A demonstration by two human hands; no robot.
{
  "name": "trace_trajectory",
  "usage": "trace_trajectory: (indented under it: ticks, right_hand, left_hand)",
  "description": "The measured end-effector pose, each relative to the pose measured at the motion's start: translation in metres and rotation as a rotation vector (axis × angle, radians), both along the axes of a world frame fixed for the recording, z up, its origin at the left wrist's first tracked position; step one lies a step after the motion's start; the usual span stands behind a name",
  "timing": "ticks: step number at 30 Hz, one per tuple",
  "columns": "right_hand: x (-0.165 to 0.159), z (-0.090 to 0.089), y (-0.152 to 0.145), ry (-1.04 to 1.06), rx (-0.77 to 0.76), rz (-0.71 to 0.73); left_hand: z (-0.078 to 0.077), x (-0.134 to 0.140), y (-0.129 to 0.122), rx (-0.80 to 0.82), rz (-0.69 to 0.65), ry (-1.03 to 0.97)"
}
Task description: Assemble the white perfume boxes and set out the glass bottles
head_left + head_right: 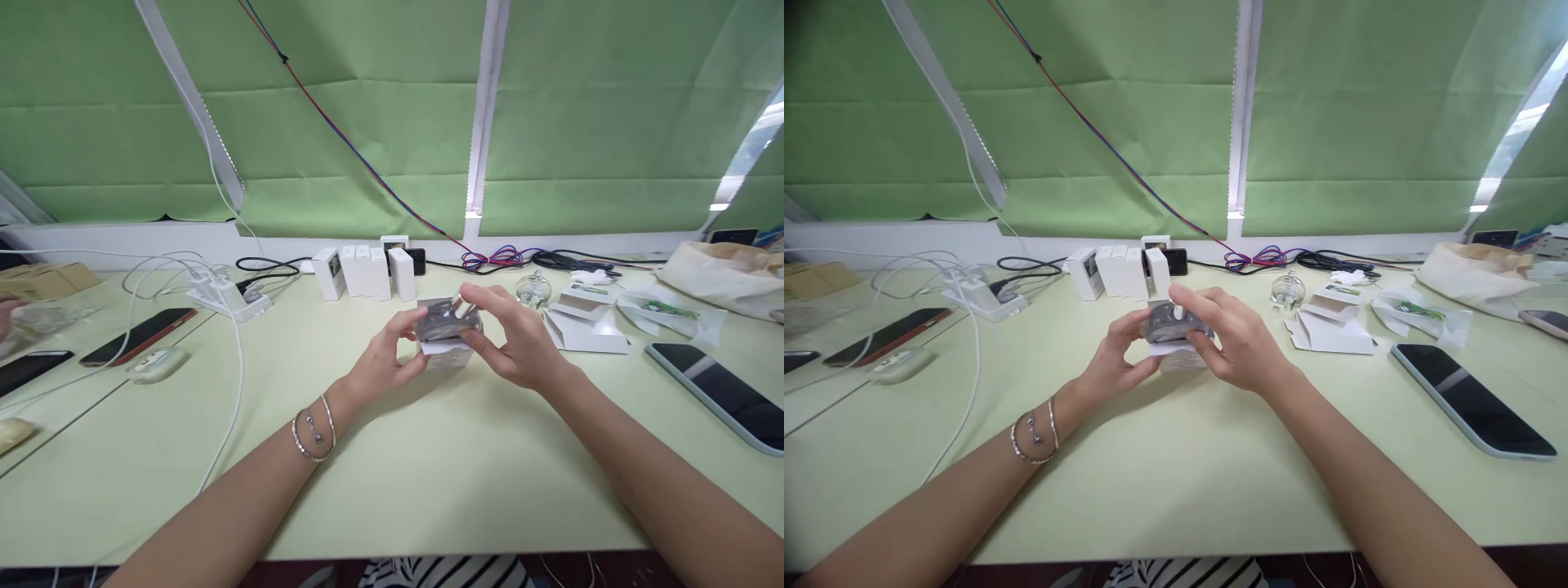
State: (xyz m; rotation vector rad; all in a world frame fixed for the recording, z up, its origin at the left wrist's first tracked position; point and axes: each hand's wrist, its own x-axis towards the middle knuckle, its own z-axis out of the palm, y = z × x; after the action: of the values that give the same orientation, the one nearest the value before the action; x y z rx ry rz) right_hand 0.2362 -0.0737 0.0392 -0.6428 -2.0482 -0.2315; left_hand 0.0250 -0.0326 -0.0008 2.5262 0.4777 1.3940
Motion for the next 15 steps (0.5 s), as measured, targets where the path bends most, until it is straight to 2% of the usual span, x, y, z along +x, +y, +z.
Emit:
trace_trajectory:
  ticks: [3, 9, 15]
  right_hand:
    - [-0.0009, 0.0002, 0.0008, -0.003, -0.095, 0.017]
    - [0.0025, 0.0001, 0.0039, -0.106, -0.172, 0.056]
    - [0.0026, -0.0072, 0.0083, -0.141, -0.136, -0.052]
  left_hand:
    - [0.0033, 0.0013, -0.0032, -0.03, 0.031, 0.014]
    - [0.0042, 0.0054, -0.0052, -0.092, 0.059, -0.038]
    - [0.0038, 0.0046, -0.0051, -0.112, 0.086, -0.053]
